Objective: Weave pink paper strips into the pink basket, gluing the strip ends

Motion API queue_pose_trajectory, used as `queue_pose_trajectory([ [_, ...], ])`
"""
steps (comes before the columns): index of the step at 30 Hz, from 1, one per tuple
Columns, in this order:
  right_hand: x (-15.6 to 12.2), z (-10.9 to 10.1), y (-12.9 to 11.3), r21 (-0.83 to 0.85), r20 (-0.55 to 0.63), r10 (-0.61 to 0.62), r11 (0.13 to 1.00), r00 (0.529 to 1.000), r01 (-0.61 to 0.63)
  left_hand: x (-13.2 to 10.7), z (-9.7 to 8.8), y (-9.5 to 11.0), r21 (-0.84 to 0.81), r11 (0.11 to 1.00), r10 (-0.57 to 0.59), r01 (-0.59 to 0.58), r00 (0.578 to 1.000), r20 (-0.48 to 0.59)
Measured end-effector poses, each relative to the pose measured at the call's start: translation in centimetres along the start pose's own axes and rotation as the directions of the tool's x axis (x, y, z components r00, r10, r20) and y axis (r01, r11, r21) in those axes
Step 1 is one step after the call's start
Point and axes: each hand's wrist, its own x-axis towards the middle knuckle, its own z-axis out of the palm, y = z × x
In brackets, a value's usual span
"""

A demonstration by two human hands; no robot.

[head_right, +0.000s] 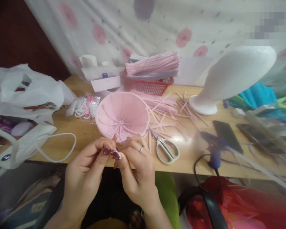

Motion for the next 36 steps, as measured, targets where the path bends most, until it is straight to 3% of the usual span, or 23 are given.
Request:
queue_pose_trajectory([
  [3, -0.1, 0.0, 0.3, 0.037, -0.010, -0.003, 0.999, 1.000, 0.004, 0.2, -0.1, -0.3, -0.198, 0.968, -0.146, 0.151, 0.988, 0.043],
  [7, -0.6, 0.1, 0.7, 0.087, -0.025, 0.034, 0.996, 0.999, -0.032, 0.7, -0.6, -0.6, -0.315, 0.921, -0.218, 0.229, 0.973, 0.071],
  [12, -0.9, 0.2, 0.6, 0.083, 0.034, 0.026, 0.996, 0.999, -0.029, 0.9, -0.6, -0.4, -0.384, 0.888, -0.236, 0.254, 0.967, 0.096],
  [18, -0.5, 0.1, 0.3, 0.033, 0.005, -0.034, 0.999, 0.999, 0.034, 1.0, -0.2, -0.4, -0.467, 0.841, -0.241, 0.274, 0.962, 0.130],
  [28, -1.2, 0.6, 0.3, 0.093, -0.057, 0.110, 0.990, 0.992, -0.104, 1.0, 0.2, -0.3, -0.518, 0.782, -0.307, 0.346, 0.938, 0.163],
  [31, -1.1, 0.6, 0.2, 0.190, -0.041, 0.170, 0.969, 0.985, -0.159, 1.2, -0.2, -0.5, -0.470, 0.831, -0.246, 0.297, 0.955, 0.167],
  [36, -1.0, 0.5, 0.3, 0.231, 0.005, 0.248, 0.942, 0.969, -0.243, 1.3, -1.2, -0.7, -0.129, 0.991, 0.047, -0.036, 0.995, 0.086],
])
